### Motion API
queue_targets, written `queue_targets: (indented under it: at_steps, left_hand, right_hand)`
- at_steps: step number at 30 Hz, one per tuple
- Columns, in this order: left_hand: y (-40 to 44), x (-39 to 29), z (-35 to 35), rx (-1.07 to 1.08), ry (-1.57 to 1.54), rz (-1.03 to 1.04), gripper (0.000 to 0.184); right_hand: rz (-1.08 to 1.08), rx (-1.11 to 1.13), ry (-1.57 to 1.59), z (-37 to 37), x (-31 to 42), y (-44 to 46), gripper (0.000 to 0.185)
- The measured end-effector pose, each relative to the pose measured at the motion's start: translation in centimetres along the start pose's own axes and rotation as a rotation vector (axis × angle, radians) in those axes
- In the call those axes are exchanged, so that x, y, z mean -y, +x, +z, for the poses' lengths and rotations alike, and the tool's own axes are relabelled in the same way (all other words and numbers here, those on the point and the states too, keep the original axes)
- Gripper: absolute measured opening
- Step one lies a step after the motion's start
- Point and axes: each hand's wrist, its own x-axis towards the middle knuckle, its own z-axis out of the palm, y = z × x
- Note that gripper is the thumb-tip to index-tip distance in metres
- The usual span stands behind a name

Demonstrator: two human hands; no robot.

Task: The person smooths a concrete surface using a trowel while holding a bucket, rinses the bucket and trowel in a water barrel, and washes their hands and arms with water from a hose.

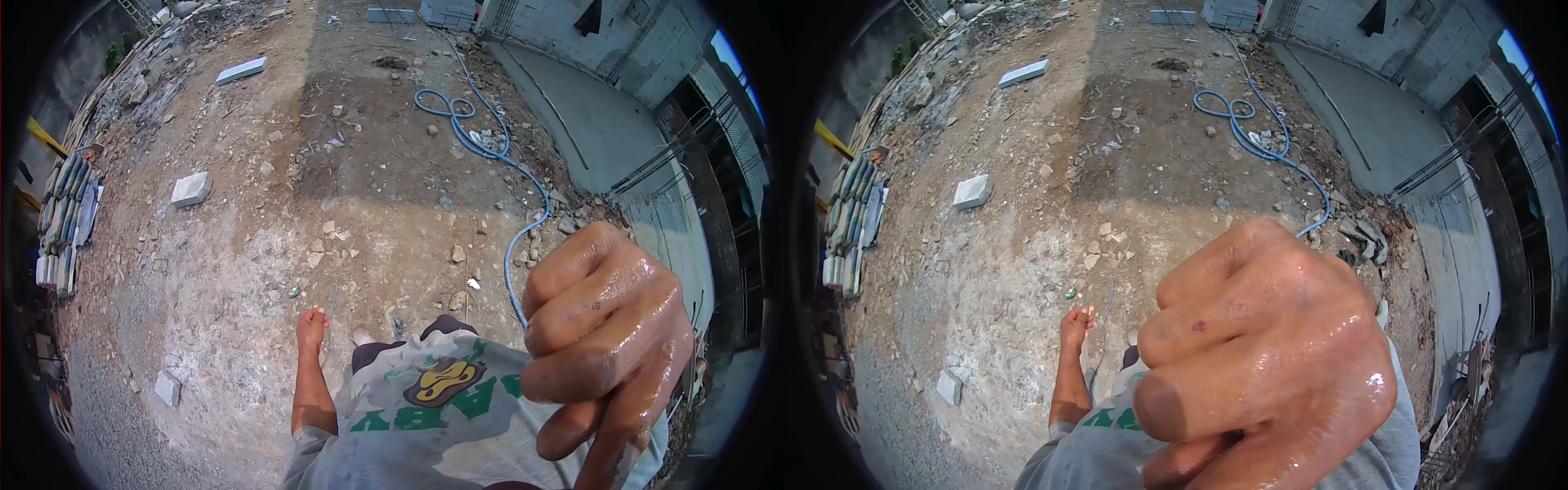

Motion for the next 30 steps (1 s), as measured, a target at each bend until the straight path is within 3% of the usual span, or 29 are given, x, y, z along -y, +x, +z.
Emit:
queue_targets:
  at_steps: [3,6,8,10,13,16,23,28,30]
  left_hand:
    - [-0.7,-0.4,-3.8,-0.017,-0.012,-0.023,0.025]
    - [-2.9,2.5,-7.1,-0.154,-0.080,-0.205,0.026]
    - [-4.9,7.3,-8.9,-0.198,-0.100,-0.313,0.027]
    - [-6.7,14.7,-9.4,-0.222,-0.192,-0.436,0.027]
    - [-10.5,13.8,-8.9,-0.216,-0.093,-0.611,0.026]
    - [-9.9,14.4,-8.1,-0.240,-0.180,-0.580,0.025]
    - [-7.3,9.6,-7.3,-0.416,-0.294,-0.583,0.031]
    - [-4.6,7.4,-5.9,-0.504,-0.206,-0.679,0.035]
    - [-2.6,5.3,-3.9,-0.441,-0.180,-0.671,0.035]
  right_hand:
    - [0.077,-0.039,0.113,2.3,-3.7,0.8,0.015]
    - [-0.064,-0.058,0.107,3.7,-8.5,0.6,0.013]
    - [-0.141,-0.101,0.128,5.1,-11.8,0.4,0.011]
    - [-0.047,-0.133,0.231,6.4,-13.6,0.1,0.010]
    - [0.171,-0.066,0.446,6.6,-15.4,0.0,0.011]
    - [0.259,0.039,0.533,6.1,-18.0,-0.5,0.012]
    - [0.269,0.107,0.651,2.6,-25.9,-2.9,0.019]
    - [0.264,0.108,0.701,-1.9,-31.6,-6.6,0.025]
    - [0.251,0.109,0.704,-4.1,-33.0,-8.3,0.028]
